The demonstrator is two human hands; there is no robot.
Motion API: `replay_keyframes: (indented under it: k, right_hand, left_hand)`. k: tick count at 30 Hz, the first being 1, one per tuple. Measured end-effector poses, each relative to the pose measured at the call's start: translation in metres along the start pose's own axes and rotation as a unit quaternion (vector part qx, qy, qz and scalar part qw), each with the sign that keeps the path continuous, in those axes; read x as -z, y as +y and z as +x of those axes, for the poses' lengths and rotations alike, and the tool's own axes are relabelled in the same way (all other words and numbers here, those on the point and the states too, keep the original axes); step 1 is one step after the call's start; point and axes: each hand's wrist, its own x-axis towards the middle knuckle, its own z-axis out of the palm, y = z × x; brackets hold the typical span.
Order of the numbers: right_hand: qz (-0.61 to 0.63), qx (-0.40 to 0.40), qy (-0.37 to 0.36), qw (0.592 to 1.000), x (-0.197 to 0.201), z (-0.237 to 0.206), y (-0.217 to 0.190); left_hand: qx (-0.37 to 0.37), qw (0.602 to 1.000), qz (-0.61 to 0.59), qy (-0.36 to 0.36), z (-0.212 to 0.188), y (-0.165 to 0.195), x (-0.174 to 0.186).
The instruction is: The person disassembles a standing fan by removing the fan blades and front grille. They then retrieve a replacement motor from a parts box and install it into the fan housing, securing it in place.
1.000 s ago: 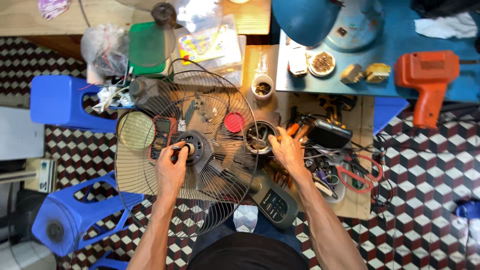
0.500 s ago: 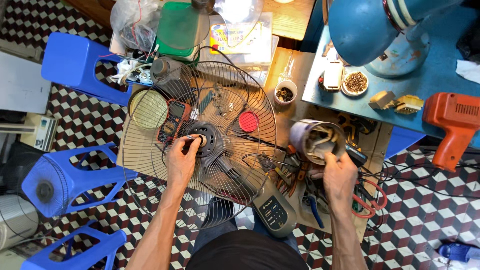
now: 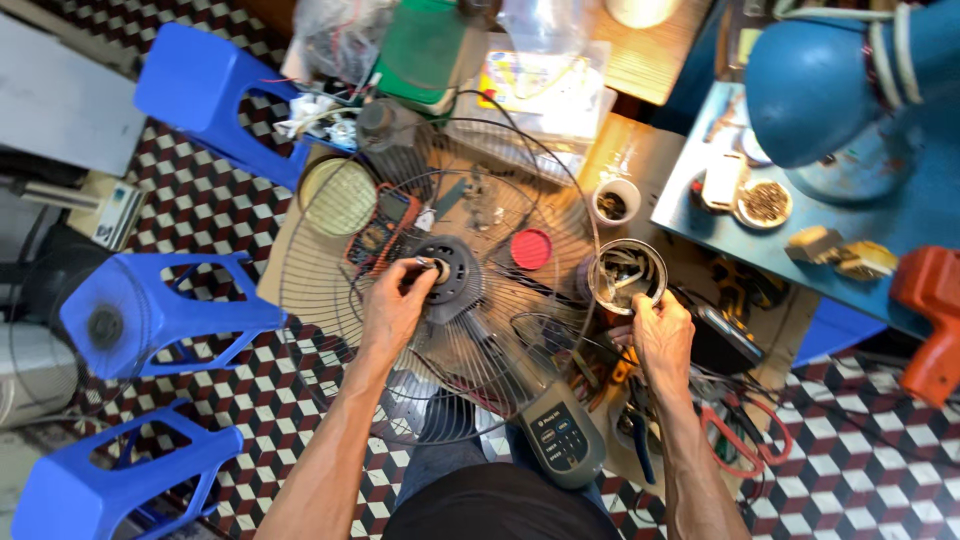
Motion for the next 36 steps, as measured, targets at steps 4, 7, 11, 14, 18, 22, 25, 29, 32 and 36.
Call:
replay_keyframes:
  k: [4,7,11,14,18,22,25,29,32,36]
  right_hand:
    - [-0.069,0.012,-0.023,0.997,-0.020,0.012,0.005]
    - [-0.117,0.002,-0.045,0.992,-0.031,0.020,0.011]
    - [-0.109,0.005,-0.059,0.992,-0.033,0.021,0.018]
    - [-0.100,0.038,-0.054,0.993,-0.027,0.014,0.017]
    - [-0.062,0.063,-0.043,0.995,-0.020,-0.001,0.009]
    - [-0.048,0.071,-0.032,0.996,-0.020,-0.022,-0.002]
    - [-0.015,0.098,-0.027,0.995,-0.020,-0.042,-0.012]
    - [-0.007,0.109,0.012,0.994,-0.008,-0.075,-0.020]
    - [-0.062,0.119,0.031,0.990,0.004,-0.094,-0.026]
    - [0.010,0.093,0.020,0.995,0.016,-0.113,-0.030]
  left_hand:
    - [0.054,0.998,0.016,-0.028,0.006,-0.002,0.009]
    - [0.047,0.998,0.003,-0.036,0.010,-0.003,0.013]
    - [0.027,0.999,-0.002,-0.024,0.012,-0.007,0.014]
    - [0.015,1.000,-0.009,-0.013,0.015,-0.011,0.015]
    - [-0.023,0.998,-0.045,-0.022,0.019,-0.016,0.019]
    - [-0.018,0.997,-0.065,-0.039,0.020,-0.019,0.027]
    - [0.005,0.999,-0.043,-0.031,0.015,-0.013,0.028]
    - [-0.059,0.998,-0.019,0.030,-0.002,0.005,0.026]
    - [-0.065,0.997,-0.033,0.038,-0.013,0.020,0.024]
    - [-0.065,0.998,0.001,0.023,-0.021,0.030,0.027]
